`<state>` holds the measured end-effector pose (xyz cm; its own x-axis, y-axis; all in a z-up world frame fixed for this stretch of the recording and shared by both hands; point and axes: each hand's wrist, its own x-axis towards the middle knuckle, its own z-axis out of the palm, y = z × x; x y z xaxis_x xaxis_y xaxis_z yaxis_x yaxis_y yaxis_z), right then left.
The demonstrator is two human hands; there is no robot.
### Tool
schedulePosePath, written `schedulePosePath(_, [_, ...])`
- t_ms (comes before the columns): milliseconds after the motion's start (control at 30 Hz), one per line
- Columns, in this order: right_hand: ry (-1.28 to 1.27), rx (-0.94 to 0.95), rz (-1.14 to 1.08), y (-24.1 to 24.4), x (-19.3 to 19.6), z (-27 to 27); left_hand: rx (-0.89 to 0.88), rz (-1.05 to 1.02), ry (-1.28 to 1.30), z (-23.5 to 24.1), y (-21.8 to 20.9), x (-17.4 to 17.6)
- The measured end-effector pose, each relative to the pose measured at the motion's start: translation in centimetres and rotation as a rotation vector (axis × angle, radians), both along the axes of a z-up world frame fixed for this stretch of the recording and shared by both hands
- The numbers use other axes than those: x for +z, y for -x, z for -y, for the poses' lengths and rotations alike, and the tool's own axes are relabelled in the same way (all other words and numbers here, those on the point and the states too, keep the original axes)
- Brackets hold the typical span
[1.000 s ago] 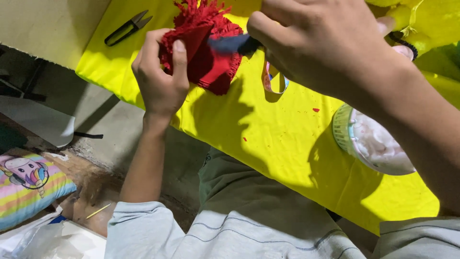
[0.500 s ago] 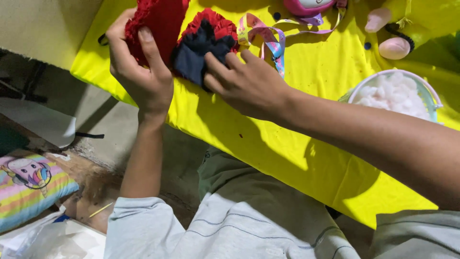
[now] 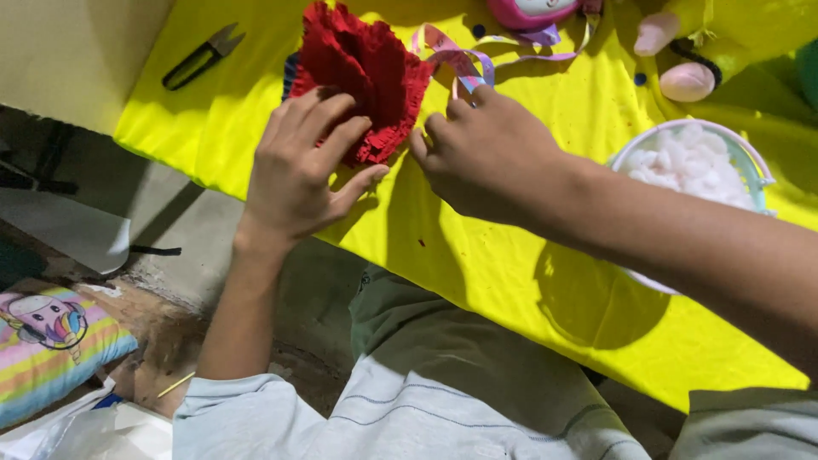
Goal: The person holds a red fabric pouch and repeatedly stuffs white cotton filling into it by hand. They adjust the fabric and push the cotton inside to fill the pouch, working over a yellow table.
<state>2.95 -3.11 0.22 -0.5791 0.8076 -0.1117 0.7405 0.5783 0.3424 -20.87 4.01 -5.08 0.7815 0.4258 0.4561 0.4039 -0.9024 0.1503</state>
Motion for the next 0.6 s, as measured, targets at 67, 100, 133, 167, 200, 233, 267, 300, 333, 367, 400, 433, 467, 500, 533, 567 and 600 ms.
schedulePosePath(67, [-0.031, 0.005, -0.033, -0.2, 0.0, -0.5, -0.021, 0.053, 0.064, 0.0, 0.1, 0.4])
schedulePosePath(100, [-0.073, 0.012, -0.067, -0.2, 0.0, -1.0, -0.039, 0.106, 0.115, -0.2, 0.2, 0.8])
schedulePosePath(133, [-0.079, 0.021, -0.067, -0.3, 0.0, -1.4, -0.031, 0.106, 0.108, -0.4, 0.5, 0.7])
schedulePosePath(167, [-0.165, 0.05, -0.104, -0.4, -0.1, -1.7, 0.005, 0.096, 0.144, -0.6, 0.8, 0.5])
schedulePosePath(200, [-0.252, 0.079, -0.14, -0.6, -0.2, -2.0, 0.04, 0.085, 0.18, -0.8, 1.0, 0.4])
schedulePosePath(233, [-0.253, 0.079, -0.14, -0.6, -0.5, -2.3, 0.04, 0.085, 0.179, -0.9, 1.3, 0.5])
schedulePosePath(267, [-0.255, 0.057, -0.132, -0.6, -0.9, -2.6, 0.049, 0.079, 0.201, -1.1, 1.5, 0.5])
schedulePosePath(300, [-0.255, 0.035, -0.126, -0.5, -1.3, -2.8, 0.059, 0.072, 0.225, -1.1, 1.9, 0.6])
schedulePosePath(333, [-0.254, 0.035, -0.129, -0.2, -1.0, -2.9, 0.06, 0.07, 0.226, -1.0, 2.1, 0.4])
schedulePosePath(367, [-0.239, 0.039, -0.141, 0.0, -0.7, -3.1, 0.055, 0.086, 0.185, -1.1, 2.2, 0.3])
schedulePosePath(400, [-0.224, 0.043, -0.153, 0.2, -0.4, -3.4, 0.05, 0.103, 0.144, -1.2, 2.3, 0.2])
schedulePosePath(433, [-0.224, 0.044, -0.153, 0.1, -0.3, -3.5, 0.051, 0.103, 0.143, -1.2, 2.2, 0.4])
schedulePosePath(467, [-0.249, 0.049, -0.119, 0.0, -0.3, -3.6, 0.046, 0.145, 0.142, -1.3, 2.2, 0.7])
schedulePosePath(500, [-0.273, 0.055, -0.087, 0.0, -0.3, -3.6, 0.042, 0.186, 0.141, -1.2, 2.2, 0.8])
schedulePosePath(533, [-0.273, 0.056, -0.087, 0.0, -0.6, -3.6, 0.044, 0.186, 0.141, -1.1, 2.4, 0.8])
schedulePosePath(567, [-0.252, 0.056, -0.07, -0.2, -0.8, -3.5, 0.042, 0.171, 0.153, -1.2, 2.5, 0.8])
schedulePosePath(600, [-0.231, 0.056, -0.054, -0.4, -1.0, -3.5, 0.041, 0.157, 0.166, -1.3, 2.5, 0.8])
